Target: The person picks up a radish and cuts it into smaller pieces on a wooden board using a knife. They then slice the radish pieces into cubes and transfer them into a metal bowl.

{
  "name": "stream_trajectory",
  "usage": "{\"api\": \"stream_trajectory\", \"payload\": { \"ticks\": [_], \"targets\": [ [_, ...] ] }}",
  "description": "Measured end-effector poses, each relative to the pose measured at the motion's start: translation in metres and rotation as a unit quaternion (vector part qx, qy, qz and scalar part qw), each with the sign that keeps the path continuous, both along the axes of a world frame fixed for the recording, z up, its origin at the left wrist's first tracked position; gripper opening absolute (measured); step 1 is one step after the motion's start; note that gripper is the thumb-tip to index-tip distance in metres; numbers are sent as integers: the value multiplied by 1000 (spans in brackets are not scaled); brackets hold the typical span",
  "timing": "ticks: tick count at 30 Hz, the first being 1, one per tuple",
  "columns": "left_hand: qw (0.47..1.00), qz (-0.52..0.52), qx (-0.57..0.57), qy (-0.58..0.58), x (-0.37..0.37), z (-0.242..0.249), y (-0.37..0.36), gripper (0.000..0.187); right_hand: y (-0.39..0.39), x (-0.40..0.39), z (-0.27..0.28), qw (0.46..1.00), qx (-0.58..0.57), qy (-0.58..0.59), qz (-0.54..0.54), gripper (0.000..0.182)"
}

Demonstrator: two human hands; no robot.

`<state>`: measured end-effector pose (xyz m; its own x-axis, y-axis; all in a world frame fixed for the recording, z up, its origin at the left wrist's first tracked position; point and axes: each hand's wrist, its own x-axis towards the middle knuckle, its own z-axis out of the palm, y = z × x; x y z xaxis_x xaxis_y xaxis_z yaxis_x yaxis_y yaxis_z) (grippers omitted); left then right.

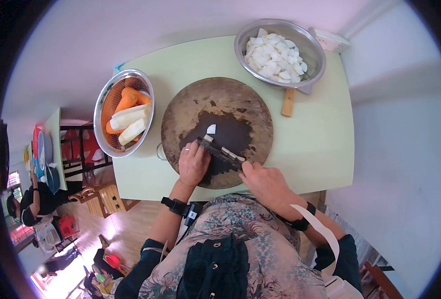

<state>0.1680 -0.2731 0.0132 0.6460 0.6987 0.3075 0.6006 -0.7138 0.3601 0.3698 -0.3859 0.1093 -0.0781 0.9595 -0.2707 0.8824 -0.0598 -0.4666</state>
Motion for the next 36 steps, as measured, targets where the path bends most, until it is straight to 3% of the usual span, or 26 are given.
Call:
{"api": "stream_trajectory", "payload": {
  "ticks": [11, 23, 36],
  "targets": [
    [1000, -5, -18, 14, -1, 1, 0, 28, 7, -2, 0, 999, -16, 31, 19, 20],
    [1000, 3, 7, -17, 2, 0, 1, 29, 32, -13, -43, 999, 25, 16, -17, 23],
    [1000, 7, 6, -8, -1, 0, -1, 28, -3, 1, -3, 1000, 1, 0, 10, 22]
  ]
}}
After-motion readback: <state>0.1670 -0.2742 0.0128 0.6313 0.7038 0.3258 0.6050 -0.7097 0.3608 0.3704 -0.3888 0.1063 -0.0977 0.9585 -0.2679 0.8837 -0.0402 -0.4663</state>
